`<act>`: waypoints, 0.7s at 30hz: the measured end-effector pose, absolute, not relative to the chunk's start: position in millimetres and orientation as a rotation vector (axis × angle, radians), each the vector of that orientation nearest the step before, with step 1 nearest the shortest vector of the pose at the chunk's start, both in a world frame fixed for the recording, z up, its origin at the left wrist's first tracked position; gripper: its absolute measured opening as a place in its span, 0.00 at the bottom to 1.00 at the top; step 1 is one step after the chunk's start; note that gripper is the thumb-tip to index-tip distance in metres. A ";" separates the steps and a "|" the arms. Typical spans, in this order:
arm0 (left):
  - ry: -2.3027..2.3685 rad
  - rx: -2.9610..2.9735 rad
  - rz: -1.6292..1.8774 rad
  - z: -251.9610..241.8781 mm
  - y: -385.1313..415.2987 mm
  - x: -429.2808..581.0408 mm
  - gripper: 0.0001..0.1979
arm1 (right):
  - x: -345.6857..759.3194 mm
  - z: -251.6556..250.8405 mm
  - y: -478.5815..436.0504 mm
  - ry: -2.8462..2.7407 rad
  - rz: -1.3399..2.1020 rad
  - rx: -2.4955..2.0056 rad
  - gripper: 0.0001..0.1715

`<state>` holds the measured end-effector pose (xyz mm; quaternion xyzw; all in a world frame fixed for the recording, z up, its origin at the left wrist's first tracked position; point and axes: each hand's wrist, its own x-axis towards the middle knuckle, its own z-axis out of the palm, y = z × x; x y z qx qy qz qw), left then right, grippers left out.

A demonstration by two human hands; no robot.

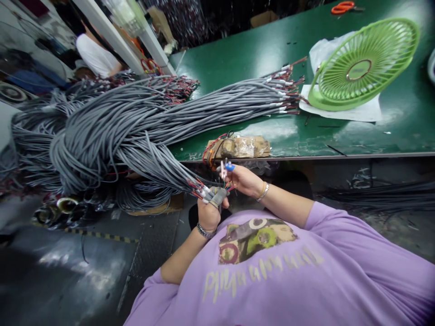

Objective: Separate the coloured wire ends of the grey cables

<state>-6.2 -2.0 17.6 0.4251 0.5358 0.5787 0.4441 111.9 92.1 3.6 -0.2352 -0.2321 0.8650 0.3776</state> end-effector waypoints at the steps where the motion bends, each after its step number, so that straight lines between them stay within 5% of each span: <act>1: 1.336 1.055 1.437 17.4 -1.3 -5.3 0.15 | 111.4 2.8 91.3 -0.625 2.172 -0.606 0.15; 21: 1.366 0.936 1.405 9.3 7.5 -4.7 0.14 | 96.5 0.2 100.6 -0.493 2.115 -0.674 0.27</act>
